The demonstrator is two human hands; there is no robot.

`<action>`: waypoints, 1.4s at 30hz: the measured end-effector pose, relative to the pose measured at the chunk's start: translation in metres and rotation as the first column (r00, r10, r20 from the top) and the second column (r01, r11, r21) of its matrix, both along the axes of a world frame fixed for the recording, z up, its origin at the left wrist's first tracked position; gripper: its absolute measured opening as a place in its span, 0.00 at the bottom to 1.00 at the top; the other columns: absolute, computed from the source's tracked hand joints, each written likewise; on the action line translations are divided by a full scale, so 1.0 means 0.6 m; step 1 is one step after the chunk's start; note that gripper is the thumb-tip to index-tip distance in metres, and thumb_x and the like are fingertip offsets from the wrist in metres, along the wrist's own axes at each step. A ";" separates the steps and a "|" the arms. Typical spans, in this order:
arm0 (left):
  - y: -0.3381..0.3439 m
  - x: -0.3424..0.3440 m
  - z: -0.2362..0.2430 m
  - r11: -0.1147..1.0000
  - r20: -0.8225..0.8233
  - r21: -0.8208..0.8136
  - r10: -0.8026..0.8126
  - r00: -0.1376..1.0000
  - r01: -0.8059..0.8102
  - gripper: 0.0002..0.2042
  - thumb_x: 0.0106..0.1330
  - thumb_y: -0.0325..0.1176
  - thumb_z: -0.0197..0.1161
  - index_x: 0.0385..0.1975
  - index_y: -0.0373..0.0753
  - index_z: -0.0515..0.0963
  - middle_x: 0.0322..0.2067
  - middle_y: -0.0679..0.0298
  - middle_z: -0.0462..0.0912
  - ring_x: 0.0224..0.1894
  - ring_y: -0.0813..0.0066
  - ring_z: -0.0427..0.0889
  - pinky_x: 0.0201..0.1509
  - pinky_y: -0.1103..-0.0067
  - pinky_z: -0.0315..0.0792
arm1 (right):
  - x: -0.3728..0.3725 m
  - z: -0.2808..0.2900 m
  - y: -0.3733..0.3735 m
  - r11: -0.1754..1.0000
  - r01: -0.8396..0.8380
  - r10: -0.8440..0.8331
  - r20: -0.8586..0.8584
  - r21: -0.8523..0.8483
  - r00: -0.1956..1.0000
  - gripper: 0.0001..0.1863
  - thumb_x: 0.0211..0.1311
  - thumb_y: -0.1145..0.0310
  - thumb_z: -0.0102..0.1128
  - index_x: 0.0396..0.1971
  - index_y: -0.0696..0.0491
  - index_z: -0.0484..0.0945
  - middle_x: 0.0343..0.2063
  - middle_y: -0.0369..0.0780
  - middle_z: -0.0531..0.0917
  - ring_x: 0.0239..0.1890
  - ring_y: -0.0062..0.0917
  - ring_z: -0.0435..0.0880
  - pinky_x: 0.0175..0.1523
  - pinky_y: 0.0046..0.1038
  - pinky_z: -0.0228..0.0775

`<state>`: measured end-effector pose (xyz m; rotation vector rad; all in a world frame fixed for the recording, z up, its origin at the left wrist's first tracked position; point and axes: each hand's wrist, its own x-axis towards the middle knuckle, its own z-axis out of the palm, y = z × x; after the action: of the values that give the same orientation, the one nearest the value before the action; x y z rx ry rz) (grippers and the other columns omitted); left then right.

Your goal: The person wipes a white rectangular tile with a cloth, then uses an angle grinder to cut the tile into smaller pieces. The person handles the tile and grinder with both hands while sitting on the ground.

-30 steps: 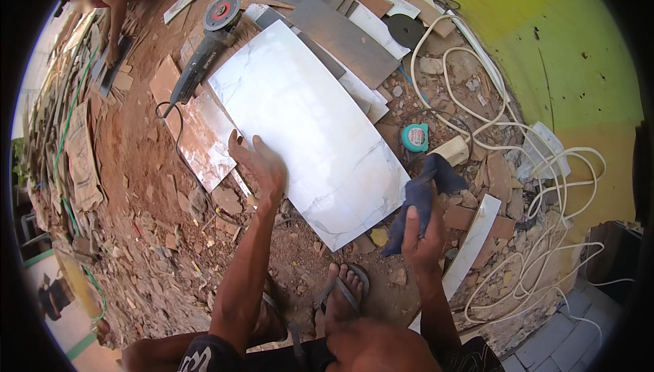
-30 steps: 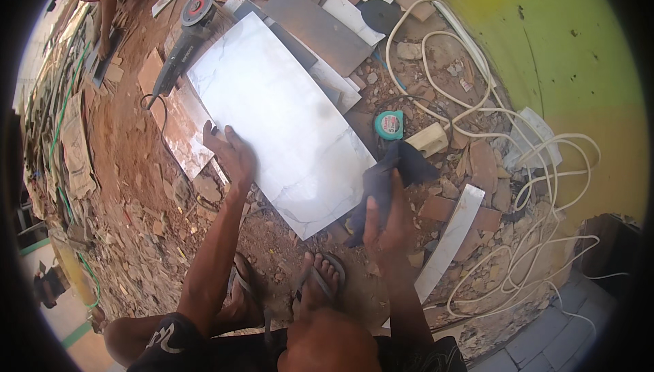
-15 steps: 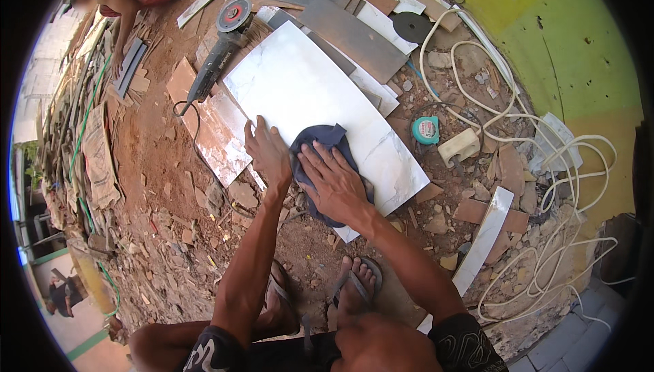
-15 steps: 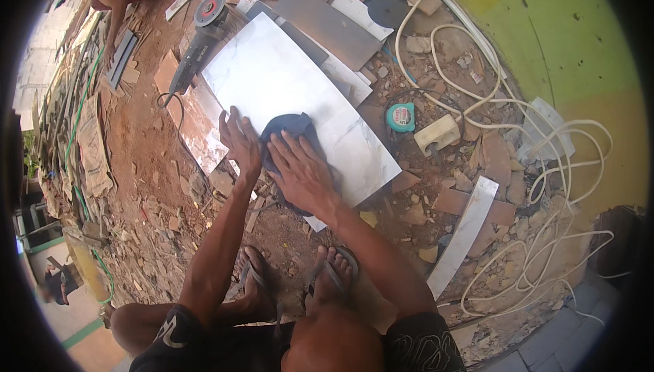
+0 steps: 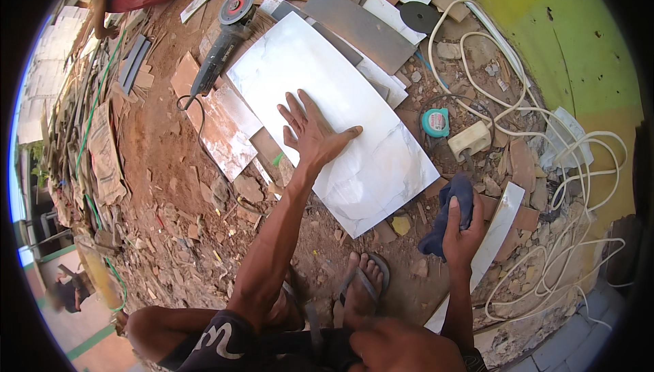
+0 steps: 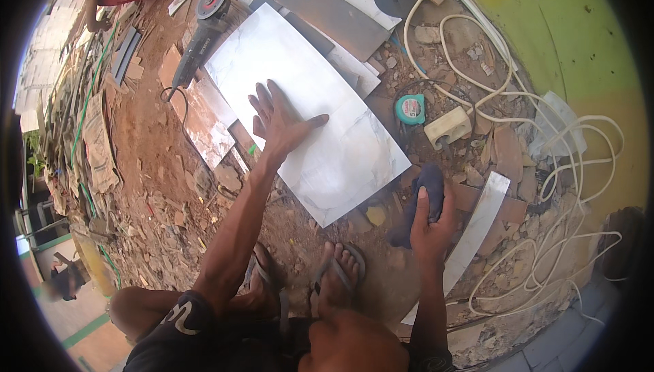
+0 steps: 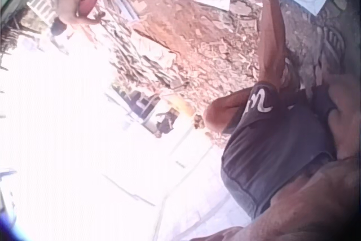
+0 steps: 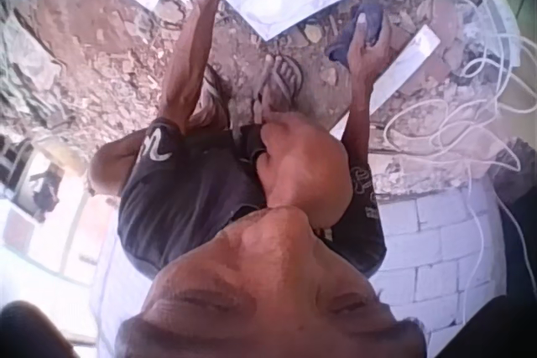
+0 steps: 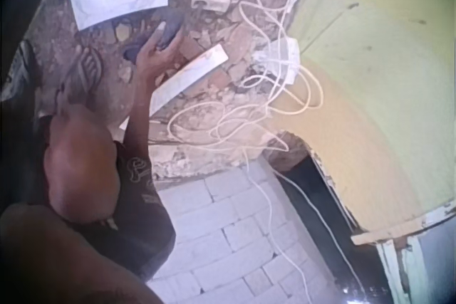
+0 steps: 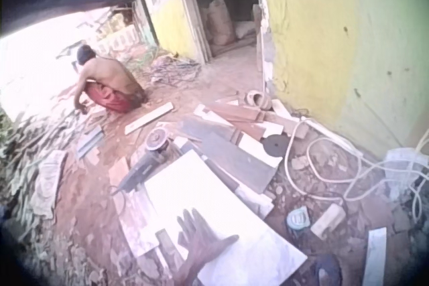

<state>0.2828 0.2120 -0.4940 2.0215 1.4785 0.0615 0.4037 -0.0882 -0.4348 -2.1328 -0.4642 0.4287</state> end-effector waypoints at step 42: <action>-0.014 0.080 0.020 0.994 -0.042 0.010 0.105 0.994 -0.105 0.76 0.38 0.64 0.78 0.75 0.28 0.28 0.76 0.39 0.24 0.78 0.45 0.18 0.75 0.45 0.28 | -0.034 -0.060 0.110 0.976 0.153 -0.095 -0.331 0.155 0.939 0.22 0.74 0.58 0.57 0.56 0.61 0.78 0.45 0.46 0.84 0.45 0.28 0.82 0.51 0.31 0.73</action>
<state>0.3306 0.2037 -0.4819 1.9615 1.6134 0.0679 0.3835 -0.0225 -0.4708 -1.8608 -0.1716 0.6258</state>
